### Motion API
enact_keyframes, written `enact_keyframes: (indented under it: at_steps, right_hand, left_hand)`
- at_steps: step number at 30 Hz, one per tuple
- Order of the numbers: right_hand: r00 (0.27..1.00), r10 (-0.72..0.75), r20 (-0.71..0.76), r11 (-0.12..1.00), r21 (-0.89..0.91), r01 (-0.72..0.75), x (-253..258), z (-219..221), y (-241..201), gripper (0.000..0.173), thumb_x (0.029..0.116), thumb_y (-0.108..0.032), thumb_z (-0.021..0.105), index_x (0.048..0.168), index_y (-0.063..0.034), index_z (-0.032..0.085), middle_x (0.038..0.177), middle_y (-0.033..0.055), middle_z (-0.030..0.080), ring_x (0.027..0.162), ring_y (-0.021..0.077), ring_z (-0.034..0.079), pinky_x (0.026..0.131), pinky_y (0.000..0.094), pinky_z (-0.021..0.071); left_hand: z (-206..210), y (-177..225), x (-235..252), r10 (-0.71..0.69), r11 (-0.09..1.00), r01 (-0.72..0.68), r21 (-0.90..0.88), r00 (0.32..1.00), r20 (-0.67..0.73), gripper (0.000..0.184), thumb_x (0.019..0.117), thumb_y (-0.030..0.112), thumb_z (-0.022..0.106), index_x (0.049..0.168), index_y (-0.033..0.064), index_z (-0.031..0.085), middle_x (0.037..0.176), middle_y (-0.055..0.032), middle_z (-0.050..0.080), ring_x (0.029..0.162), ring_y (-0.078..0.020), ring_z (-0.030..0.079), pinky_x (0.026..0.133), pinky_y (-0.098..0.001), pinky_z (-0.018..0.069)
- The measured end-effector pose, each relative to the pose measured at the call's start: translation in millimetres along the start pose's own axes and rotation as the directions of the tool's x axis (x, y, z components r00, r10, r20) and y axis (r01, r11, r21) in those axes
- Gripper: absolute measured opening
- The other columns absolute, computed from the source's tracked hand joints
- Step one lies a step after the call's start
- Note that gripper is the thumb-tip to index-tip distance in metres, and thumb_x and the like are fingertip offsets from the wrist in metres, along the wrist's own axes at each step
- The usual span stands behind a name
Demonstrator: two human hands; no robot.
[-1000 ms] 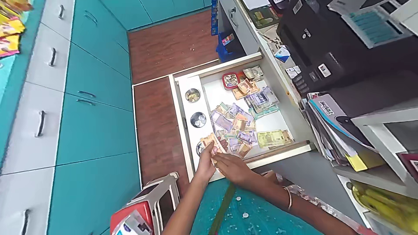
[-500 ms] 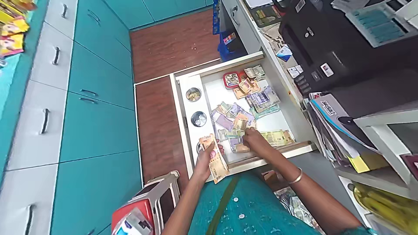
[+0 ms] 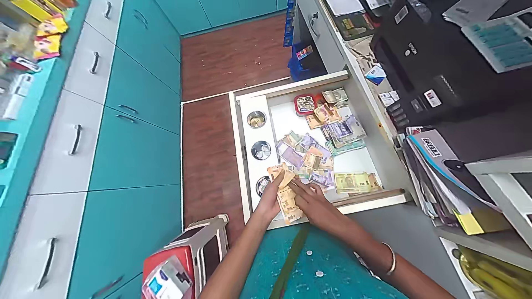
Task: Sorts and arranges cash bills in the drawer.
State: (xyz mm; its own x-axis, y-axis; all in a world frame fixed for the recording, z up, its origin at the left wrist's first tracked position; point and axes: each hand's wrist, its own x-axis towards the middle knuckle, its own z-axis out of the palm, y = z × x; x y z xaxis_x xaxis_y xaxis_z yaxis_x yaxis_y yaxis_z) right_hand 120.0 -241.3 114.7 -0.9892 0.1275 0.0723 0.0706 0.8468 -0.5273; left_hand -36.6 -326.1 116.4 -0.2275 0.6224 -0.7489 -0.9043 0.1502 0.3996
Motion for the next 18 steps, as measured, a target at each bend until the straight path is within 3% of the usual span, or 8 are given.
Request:
enact_keyframes:
  at_steps: [4,7,9,11,13,14,15,18]
  right_hand:
    - [0.936,0.094,0.34,0.983,0.115,-0.141,15,-20,-8,0.017,0.0937,-0.007,0.065,0.11,-0.003,0.064,0.163,0.0291,0.027,0.154,0.0472,0.017,0.112,0.0707,0.0248]
    - [0.906,0.056,0.421,0.975,0.172,-0.14,25,-27,-9,0.021,0.0982,-0.018,0.062,0.115,-0.0062,0.067,0.162,0.0331,0.025,0.154,0.0519,0.006,0.115,0.0751,0.0149]
    - [0.927,-0.016,0.376,0.922,0.364,-0.131,20,-30,-1,0.025,0.0983,-0.027,0.065,0.109,-0.0043,0.07,0.166,0.0311,0.018,0.156,0.0492,0.003,0.116,0.0735,0.0111]
    - [0.985,0.037,0.169,0.776,0.616,-0.134,7,-25,20,0.028,0.0983,-0.026,0.065,0.101,0.0007,0.073,0.159,0.0206,0.041,0.152,0.0324,0.032,0.12,0.057,0.0273]
    - [0.961,0.259,0.092,0.686,0.683,-0.251,-7,-16,56,0.03,0.102,-0.019,0.056,0.097,0.0063,0.072,0.117,0.0141,0.072,0.11,0.0154,0.067,0.098,0.0356,0.0531]
    - [0.913,0.359,0.191,0.688,0.607,-0.398,-13,-14,76,0.033,0.1045,-0.021,0.054,0.097,0.0061,0.071,0.099,0.0126,0.072,0.09,0.0134,0.067,0.085,0.0331,0.0533]
    - [0.846,0.416,0.333,0.711,0.461,-0.531,-18,-10,96,0.034,0.1048,-0.025,0.055,0.099,0.0045,0.071,0.091,0.0145,0.07,0.082,0.0199,0.065,0.081,0.04,0.0516]
    - [0.584,0.548,0.599,0.735,-0.011,-0.678,-15,12,120,0.037,0.0971,-0.03,0.068,0.117,0.0003,0.072,0.109,0.0255,0.07,0.106,0.0446,0.066,0.091,0.0669,0.0475]
  left_hand:
    - [4,-3,-9,0.053,0.967,-0.062,0.247,0.998,0.045,0.038,0.1106,0.031,0.039,0.126,-0.0004,0.053,0.096,-0.0085,0.069,0.086,-0.0143,0.07,0.08,-0.0336,0.0604]
    - [3,-1,-17,0.073,0.925,-0.074,0.371,0.997,0.019,0.042,0.1059,0.022,0.052,0.139,-0.0034,0.044,0.107,-0.011,0.068,0.093,-0.0137,0.069,0.084,-0.0333,0.0595]
    - [2,-2,-12,0.101,0.937,-0.071,0.341,0.992,-0.072,0.033,0.1097,0.023,0.045,0.128,-0.0029,0.052,0.094,-0.0092,0.069,0.082,-0.014,0.07,0.076,-0.0327,0.0607]
    - [-4,2,-4,0.126,0.959,-0.091,0.27,0.985,-0.115,0.033,0.1111,0.022,0.04,0.125,-0.0035,0.056,0.086,-0.0099,0.071,0.075,-0.0158,0.072,0.071,-0.0326,0.062]
    - [-16,6,-1,0.143,0.967,-0.126,0.223,0.988,-0.06,0.03,0.1103,0.011,0.039,0.131,-0.0051,0.054,0.089,-0.0114,0.073,0.076,-0.0172,0.072,0.074,-0.0326,0.0618]
    - [-21,8,0,0.139,0.967,-0.128,0.22,0.99,-0.034,0.03,0.1085,0.006,0.04,0.134,-0.005,0.051,0.093,-0.0118,0.073,0.078,-0.0176,0.073,0.076,-0.0329,0.0616]
    - [-25,10,0,0.126,0.968,-0.119,0.22,0.992,-0.022,0.031,0.1063,0.001,0.042,0.136,-0.0047,0.049,0.096,-0.0122,0.072,0.08,-0.0179,0.073,0.078,-0.0331,0.0615]
    - [-26,13,-2,0.078,0.966,-0.077,0.246,0.997,0.006,0.043,0.0977,-0.011,0.047,0.14,-0.0033,0.045,0.104,-0.012,0.071,0.087,-0.018,0.072,0.081,-0.0332,0.0605]
